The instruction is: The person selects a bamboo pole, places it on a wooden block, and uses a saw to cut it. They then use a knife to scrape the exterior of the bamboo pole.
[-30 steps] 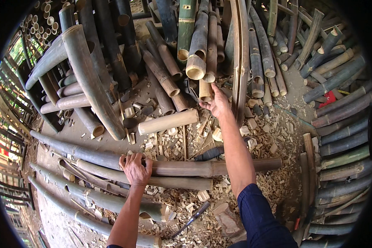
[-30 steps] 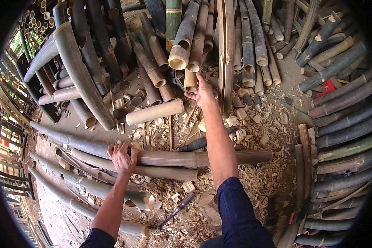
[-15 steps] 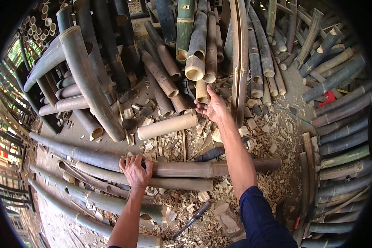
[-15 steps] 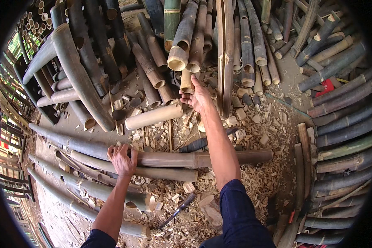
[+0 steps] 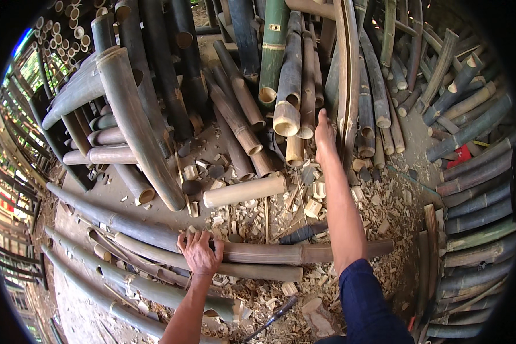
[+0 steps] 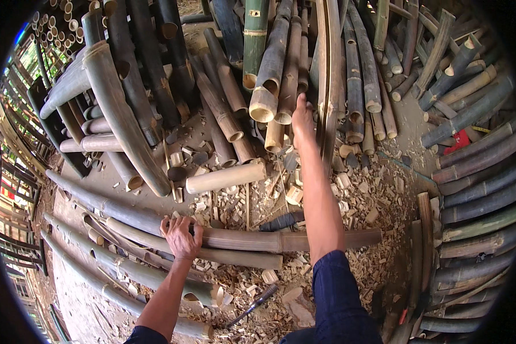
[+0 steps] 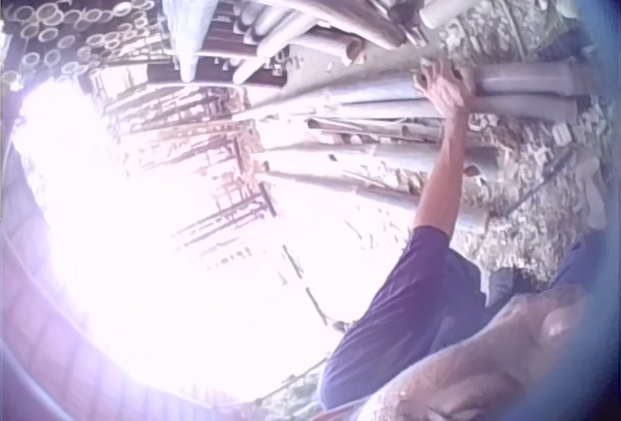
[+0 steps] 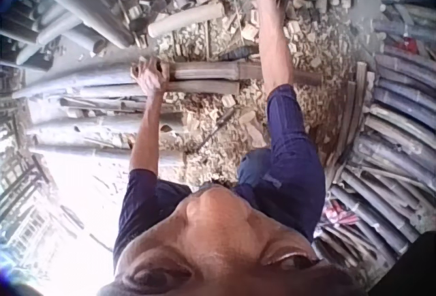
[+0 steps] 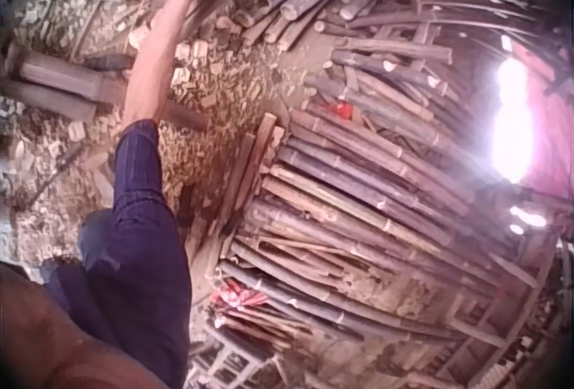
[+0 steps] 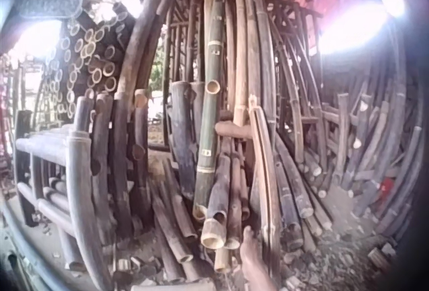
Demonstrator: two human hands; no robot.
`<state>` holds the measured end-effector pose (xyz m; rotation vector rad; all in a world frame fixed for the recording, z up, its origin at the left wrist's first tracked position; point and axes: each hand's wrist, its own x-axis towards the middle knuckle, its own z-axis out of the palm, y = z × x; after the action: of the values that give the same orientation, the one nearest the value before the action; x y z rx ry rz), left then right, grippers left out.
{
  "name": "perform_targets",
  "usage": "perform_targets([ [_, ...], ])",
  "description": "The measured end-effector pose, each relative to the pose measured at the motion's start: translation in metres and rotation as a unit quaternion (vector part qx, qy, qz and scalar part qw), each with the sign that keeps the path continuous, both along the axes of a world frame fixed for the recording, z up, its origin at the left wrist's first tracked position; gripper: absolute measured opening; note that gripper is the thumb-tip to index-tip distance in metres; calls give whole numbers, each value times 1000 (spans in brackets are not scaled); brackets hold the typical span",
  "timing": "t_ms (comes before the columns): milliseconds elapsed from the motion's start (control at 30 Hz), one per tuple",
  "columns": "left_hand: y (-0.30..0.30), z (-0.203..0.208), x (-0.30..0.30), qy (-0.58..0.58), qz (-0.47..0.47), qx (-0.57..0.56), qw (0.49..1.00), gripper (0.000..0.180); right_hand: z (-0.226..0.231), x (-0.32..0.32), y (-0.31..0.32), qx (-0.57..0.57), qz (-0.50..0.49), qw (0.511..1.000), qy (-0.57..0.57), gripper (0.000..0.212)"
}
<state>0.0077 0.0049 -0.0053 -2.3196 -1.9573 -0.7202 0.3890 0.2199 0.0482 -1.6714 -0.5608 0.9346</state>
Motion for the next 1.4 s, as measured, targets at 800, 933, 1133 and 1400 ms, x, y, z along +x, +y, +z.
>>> perform_targets([
  [800, 3, -7, 5, 0, -11, -10, 1000, 25, -88, 39, 5, -110, 134, 948, -269, 51],
  [933, -1, -3, -3, 11, 4, -10, 1000, 25, -87, 33, 18, -29, 211, 963, -167, 60],
  [1133, -3, -3, -6, 10, 4, -15, 1000, 23, -86, 15, 13, -8, 133, 990, 50, 80],
  [1400, -1, -8, 1, -1, -8, -21, 1000, 28, -68, 11, 9, 107, 68, 991, 50, 75],
])
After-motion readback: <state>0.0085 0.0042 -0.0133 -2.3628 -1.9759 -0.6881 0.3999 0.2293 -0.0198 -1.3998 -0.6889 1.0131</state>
